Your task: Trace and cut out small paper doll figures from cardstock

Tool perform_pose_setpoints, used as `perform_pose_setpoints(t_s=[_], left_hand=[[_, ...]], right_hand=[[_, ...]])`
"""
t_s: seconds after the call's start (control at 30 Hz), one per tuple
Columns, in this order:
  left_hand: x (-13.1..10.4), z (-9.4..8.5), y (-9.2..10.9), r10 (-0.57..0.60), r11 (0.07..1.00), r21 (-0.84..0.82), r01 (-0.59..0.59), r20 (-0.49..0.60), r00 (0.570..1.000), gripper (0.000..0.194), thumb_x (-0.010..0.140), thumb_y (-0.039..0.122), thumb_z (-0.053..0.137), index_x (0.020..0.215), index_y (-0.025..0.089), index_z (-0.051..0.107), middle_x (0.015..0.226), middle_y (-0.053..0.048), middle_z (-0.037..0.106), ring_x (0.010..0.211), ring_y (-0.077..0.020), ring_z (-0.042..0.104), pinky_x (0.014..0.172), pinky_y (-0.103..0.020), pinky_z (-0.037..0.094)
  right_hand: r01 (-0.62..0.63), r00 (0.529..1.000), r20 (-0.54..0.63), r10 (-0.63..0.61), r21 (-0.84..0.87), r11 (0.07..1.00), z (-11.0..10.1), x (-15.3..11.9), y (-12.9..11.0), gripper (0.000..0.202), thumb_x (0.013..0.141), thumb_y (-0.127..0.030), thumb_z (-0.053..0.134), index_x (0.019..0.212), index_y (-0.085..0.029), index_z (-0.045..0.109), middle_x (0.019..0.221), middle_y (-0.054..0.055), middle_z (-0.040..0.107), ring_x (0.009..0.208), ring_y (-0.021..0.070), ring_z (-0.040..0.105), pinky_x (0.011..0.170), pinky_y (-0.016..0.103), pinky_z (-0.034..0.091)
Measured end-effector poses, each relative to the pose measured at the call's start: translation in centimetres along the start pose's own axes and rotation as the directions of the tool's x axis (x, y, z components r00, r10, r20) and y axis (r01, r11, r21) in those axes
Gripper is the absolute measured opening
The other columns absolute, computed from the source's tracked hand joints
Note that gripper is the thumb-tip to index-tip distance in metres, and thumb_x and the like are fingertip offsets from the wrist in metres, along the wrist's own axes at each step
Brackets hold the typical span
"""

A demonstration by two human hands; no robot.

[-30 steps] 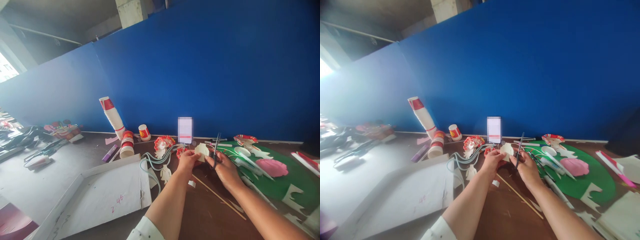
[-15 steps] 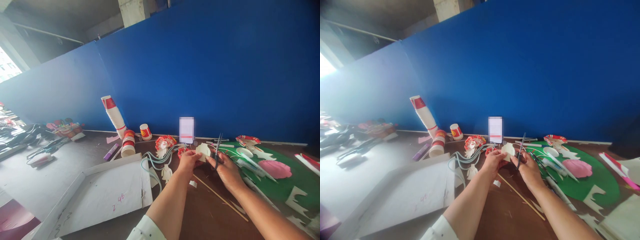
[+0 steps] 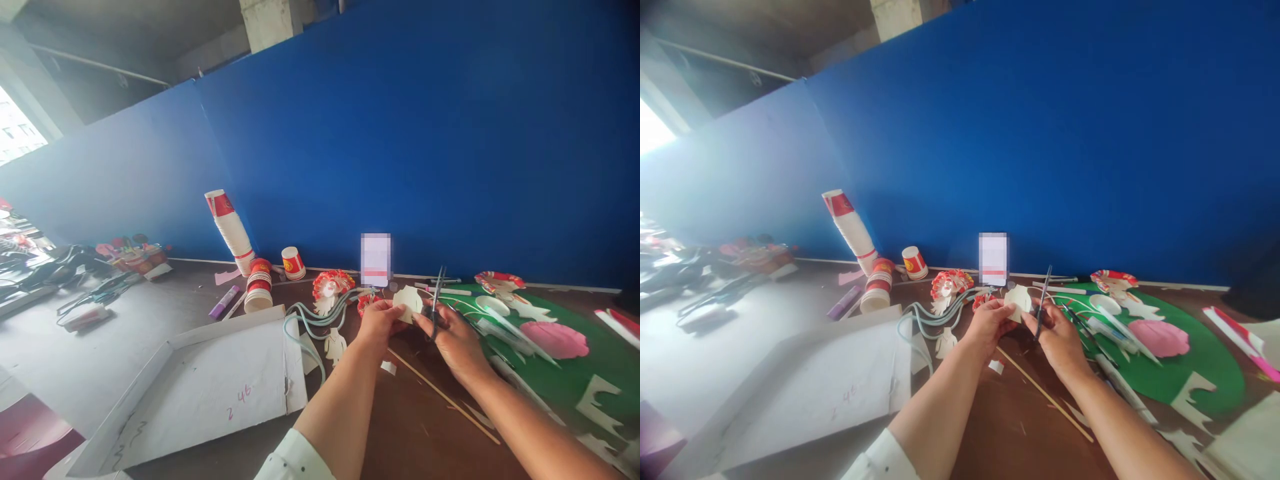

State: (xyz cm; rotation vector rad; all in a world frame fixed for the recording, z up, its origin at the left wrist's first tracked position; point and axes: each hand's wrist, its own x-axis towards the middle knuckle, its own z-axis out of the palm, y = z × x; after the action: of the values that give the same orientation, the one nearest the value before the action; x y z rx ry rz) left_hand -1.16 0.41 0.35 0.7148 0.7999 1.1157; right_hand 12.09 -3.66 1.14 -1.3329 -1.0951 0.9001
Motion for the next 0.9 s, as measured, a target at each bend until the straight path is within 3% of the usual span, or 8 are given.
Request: perform_pose_setpoints(t_s=[0.37,0.9], left_hand=[[-0.01,-0.01,0.01,0.008,1.000,-0.009,-0.008,0.003,1.000,0.035,0.055,0.033,0.090,0.070,0.014,0.064,0.071,-0.003,0.064,0.065,-0.0110,0.060,0.063,-0.023,0.051],[0.05,0.17,0.27,0.070,0.995,-0.061,-0.075,-0.081,0.994,0.032,0.052,0.030,0.087,0.070,0.015,0.064,0.072,-0.002,0.066,0.063,-0.0107,0.059,0.060,-0.022,0.048]], right_hand=[[0.008,1.000,0.007,-0.008,0.027,1.000,0.00,0.15,0.40,0.049,0.063,-0.041,0.081,0.106,-0.026,0.064,0.103,0.003,0.077,0.101,0.0277,0.070,0.095,0.039,0.051],[-0.006,0.999,0.054,0.003,0.043,0.999,0.15,0.00,0.19,0.050,0.060,-0.044,0.083,0.104,-0.028,0.065,0.090,0.002,0.078,0.089,0.0291,0.073,0.085,0.042,0.057]])
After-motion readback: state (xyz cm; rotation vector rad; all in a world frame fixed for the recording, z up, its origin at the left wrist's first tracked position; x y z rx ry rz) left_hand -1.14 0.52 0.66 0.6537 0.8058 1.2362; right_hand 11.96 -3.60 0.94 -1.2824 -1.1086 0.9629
